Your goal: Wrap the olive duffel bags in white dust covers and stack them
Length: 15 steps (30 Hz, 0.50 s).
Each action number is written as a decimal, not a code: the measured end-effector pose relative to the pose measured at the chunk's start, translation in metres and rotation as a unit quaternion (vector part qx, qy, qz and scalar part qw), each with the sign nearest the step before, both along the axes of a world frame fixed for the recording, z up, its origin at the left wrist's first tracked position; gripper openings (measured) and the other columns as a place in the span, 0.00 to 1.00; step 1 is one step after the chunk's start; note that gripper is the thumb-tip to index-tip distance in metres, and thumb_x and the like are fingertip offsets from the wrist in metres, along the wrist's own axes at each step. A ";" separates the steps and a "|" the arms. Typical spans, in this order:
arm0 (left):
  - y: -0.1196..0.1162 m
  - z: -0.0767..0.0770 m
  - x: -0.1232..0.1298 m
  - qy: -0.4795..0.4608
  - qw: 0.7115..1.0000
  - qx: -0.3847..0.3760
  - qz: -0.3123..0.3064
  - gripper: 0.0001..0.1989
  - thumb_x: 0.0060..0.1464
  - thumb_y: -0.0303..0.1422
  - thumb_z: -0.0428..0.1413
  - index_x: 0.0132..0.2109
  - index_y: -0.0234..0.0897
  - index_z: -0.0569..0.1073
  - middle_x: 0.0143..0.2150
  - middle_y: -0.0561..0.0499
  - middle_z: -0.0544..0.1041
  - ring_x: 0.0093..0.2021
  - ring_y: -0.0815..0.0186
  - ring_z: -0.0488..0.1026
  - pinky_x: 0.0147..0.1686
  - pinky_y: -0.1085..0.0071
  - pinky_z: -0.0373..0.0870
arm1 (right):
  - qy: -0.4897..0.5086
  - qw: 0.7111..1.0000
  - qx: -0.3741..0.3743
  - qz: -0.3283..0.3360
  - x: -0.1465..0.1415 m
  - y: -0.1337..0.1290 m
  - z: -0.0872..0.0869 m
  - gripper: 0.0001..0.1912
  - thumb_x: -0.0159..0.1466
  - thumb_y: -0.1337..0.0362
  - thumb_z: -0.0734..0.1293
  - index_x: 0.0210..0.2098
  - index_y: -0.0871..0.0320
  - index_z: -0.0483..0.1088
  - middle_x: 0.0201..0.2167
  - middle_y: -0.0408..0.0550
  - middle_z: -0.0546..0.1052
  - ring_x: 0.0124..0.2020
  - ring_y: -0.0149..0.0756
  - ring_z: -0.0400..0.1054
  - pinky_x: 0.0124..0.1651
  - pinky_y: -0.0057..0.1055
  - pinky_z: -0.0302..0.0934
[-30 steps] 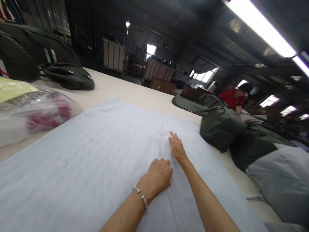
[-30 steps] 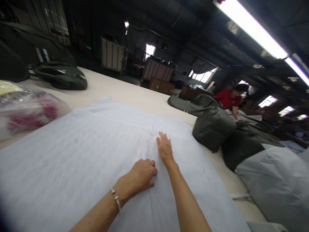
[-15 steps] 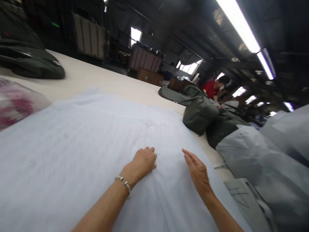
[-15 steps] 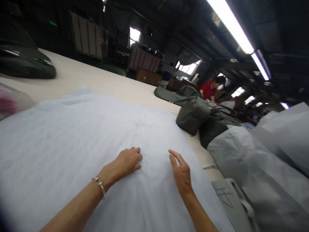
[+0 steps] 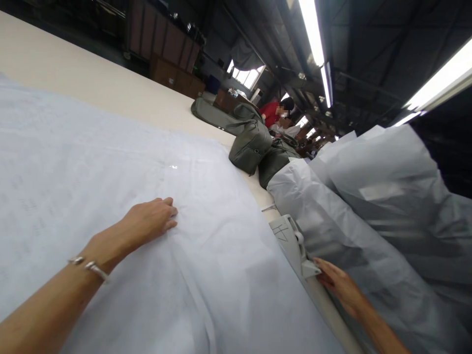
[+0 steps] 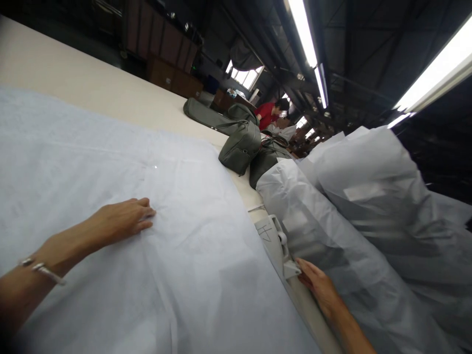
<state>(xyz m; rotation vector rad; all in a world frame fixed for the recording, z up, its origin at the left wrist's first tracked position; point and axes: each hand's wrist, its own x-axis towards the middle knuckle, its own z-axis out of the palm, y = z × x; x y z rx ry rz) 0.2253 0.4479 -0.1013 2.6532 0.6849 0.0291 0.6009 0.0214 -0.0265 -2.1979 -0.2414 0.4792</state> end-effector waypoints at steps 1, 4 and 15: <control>0.000 0.001 0.000 0.005 1.000 0.000 0.001 0.09 0.59 0.33 0.50 0.38 0.40 0.76 0.43 0.44 0.73 0.42 0.56 0.73 0.42 0.62 0.68 | 0.004 1.000 0.002 0.011 0.000 0.004 0.000 0.25 0.42 0.45 0.75 0.36 0.54 0.80 0.44 0.51 0.81 0.47 0.50 0.74 0.47 0.39 0.70; -0.001 0.004 0.000 0.014 1.000 0.003 0.003 0.10 0.60 0.33 0.49 0.39 0.40 0.76 0.43 0.44 0.73 0.43 0.56 0.73 0.41 0.62 0.68 | 0.003 0.998 -0.033 0.047 0.003 0.017 0.003 0.24 0.44 0.45 0.75 0.34 0.55 0.81 0.41 0.52 0.81 0.44 0.48 0.74 0.44 0.36 0.70; 0.000 0.002 -0.002 0.000 1.000 0.000 -0.002 0.10 0.60 0.34 0.49 0.38 0.41 0.75 0.42 0.45 0.73 0.42 0.57 0.73 0.39 0.64 0.67 | -0.091 0.994 0.055 -0.006 0.002 -0.015 0.021 0.20 0.41 0.46 0.75 0.26 0.53 0.80 0.36 0.53 0.81 0.46 0.51 0.73 0.55 0.41 0.67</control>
